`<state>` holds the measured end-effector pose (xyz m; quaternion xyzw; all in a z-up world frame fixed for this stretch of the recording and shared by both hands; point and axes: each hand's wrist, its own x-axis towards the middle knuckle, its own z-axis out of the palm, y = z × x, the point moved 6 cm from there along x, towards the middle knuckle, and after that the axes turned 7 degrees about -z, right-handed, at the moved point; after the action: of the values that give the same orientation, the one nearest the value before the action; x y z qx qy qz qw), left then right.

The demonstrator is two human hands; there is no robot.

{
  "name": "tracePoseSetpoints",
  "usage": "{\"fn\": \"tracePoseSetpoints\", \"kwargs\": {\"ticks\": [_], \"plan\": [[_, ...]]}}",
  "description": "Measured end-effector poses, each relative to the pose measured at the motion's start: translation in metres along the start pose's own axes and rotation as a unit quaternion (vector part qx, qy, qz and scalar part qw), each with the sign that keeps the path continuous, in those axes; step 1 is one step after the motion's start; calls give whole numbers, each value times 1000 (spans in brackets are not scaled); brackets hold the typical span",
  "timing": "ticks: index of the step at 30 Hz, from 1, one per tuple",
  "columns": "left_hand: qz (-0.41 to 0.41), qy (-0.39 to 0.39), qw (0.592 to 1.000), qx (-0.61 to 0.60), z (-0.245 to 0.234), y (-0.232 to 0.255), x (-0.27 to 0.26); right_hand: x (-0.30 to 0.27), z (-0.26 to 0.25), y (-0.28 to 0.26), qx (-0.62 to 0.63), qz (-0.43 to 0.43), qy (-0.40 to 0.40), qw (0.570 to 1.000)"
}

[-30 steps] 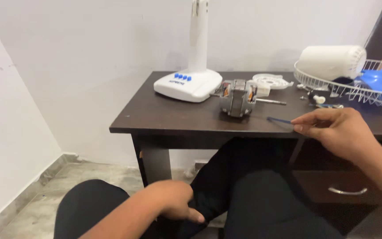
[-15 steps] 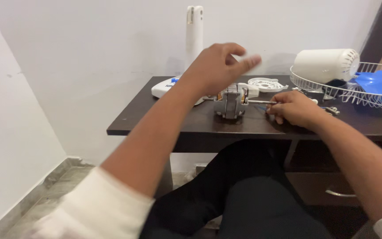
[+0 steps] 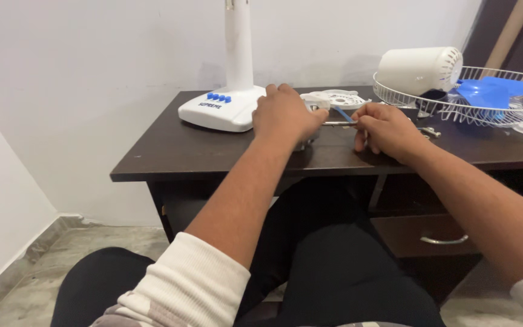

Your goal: The person sits at a table and uses a small screwdriver to tighten screws on the motor housing of a disassembled electric fan. They rotate the motor to access different screw points and continue securing the housing components.

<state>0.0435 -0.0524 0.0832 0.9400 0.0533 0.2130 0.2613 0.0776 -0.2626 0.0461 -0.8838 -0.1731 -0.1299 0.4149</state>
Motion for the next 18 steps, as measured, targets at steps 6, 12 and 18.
{"fn": "tracePoseSetpoints", "kwargs": {"ticks": [6,12,18], "plan": [[5,-16,1000,-18,0,-8,-6,0,0,-1,-3,-8,12,1000],[50,45,997,-38,-2,-15,-8,2,-2,2,-2,-13,20,1000],[73,112,983,-126,-5,-30,-15,1,-3,5,-5,-26,25,999]]}}
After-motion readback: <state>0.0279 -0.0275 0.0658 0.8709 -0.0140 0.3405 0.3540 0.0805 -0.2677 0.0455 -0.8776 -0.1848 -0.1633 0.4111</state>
